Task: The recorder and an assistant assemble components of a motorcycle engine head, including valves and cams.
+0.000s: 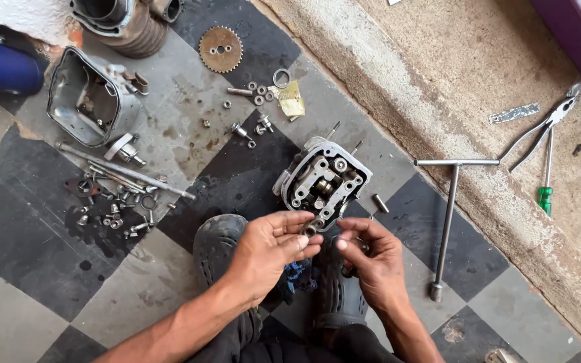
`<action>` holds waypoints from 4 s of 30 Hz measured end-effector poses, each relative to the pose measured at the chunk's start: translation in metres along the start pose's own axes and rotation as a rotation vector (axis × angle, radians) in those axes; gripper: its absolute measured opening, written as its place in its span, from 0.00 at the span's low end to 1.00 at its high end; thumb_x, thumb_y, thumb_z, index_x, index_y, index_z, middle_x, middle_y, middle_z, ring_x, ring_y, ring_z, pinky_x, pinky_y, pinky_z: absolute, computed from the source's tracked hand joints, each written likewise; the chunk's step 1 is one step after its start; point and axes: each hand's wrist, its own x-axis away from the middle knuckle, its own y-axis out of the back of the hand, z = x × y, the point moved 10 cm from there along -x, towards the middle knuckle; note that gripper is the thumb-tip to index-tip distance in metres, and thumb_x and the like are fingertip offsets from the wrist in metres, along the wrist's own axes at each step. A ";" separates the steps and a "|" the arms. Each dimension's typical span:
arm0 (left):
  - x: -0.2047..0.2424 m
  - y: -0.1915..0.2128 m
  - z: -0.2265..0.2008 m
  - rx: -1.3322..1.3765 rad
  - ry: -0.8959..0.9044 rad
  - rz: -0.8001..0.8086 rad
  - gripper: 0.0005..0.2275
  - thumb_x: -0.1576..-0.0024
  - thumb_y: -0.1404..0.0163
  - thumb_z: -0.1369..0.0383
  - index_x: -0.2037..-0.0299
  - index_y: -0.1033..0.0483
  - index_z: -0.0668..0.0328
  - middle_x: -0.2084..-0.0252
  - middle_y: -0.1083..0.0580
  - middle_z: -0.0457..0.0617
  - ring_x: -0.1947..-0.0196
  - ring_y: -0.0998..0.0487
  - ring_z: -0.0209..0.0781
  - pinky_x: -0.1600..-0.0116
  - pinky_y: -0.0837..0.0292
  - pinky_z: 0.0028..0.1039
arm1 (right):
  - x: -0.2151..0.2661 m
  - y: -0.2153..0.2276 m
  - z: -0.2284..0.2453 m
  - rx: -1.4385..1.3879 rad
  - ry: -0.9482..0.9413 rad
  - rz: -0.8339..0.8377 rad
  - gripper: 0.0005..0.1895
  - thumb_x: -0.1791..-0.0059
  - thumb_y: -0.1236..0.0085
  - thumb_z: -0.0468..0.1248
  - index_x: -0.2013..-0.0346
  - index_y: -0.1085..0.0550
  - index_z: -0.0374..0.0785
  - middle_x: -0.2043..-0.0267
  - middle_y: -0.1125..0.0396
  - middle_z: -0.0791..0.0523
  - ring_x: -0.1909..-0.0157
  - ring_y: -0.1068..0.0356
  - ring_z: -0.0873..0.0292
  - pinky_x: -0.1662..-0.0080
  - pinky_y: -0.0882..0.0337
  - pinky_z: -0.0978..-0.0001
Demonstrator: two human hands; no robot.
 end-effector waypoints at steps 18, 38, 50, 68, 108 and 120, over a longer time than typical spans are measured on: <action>0.026 0.002 -0.069 -0.378 -0.410 -0.206 0.13 0.51 0.38 0.81 0.56 0.24 0.68 0.56 0.19 0.52 0.53 0.15 0.36 0.47 0.18 0.24 | -0.011 -0.029 0.028 0.147 0.126 0.018 0.18 0.55 0.33 0.26 0.50 0.19 0.31 0.65 0.26 0.53 0.73 0.34 0.68 0.71 0.32 0.77; -0.009 0.037 0.023 0.178 -0.013 -0.236 0.07 0.49 0.42 0.83 0.62 0.23 0.73 0.65 0.20 0.57 0.67 0.17 0.40 0.58 0.17 0.26 | -0.012 -0.030 0.041 0.359 0.433 -0.048 0.12 0.57 0.30 0.27 0.59 0.18 0.36 0.59 0.23 0.56 0.70 0.33 0.72 0.69 0.31 0.81; -0.017 0.036 0.014 0.253 -0.044 -0.336 0.06 0.48 0.40 0.81 0.67 0.26 0.68 0.66 0.22 0.55 0.69 0.18 0.37 0.59 0.16 0.26 | -0.007 -0.053 0.069 0.712 0.708 -0.128 0.09 0.52 0.32 0.32 0.57 0.18 0.41 0.58 0.23 0.58 0.65 0.30 0.69 0.64 0.30 0.78; -0.020 0.042 0.013 0.078 0.015 -0.432 0.10 0.50 0.38 0.77 0.71 0.29 0.65 0.65 0.21 0.55 0.68 0.17 0.35 0.60 0.14 0.26 | -0.017 -0.018 0.062 0.689 0.718 -0.215 0.10 0.53 0.30 0.31 0.57 0.19 0.40 0.63 0.27 0.59 0.65 0.29 0.69 0.64 0.27 0.81; -0.012 0.031 -0.023 -0.295 -0.292 -0.405 0.09 0.50 0.37 0.78 0.72 0.27 0.66 0.66 0.20 0.51 0.67 0.18 0.30 0.59 0.17 0.20 | -0.029 0.126 0.022 0.434 0.324 -0.624 0.14 0.51 0.37 0.26 0.51 0.25 0.31 0.56 0.24 0.51 0.56 0.21 0.61 0.60 0.20 0.75; -0.013 0.030 -0.023 -0.316 -0.315 -0.410 0.09 0.50 0.37 0.78 0.73 0.28 0.66 0.66 0.20 0.51 0.68 0.19 0.29 0.61 0.19 0.19 | -0.031 0.111 0.032 0.923 0.469 -0.644 0.13 0.55 0.30 0.32 0.56 0.19 0.40 0.49 0.27 0.53 0.57 0.26 0.59 0.61 0.23 0.72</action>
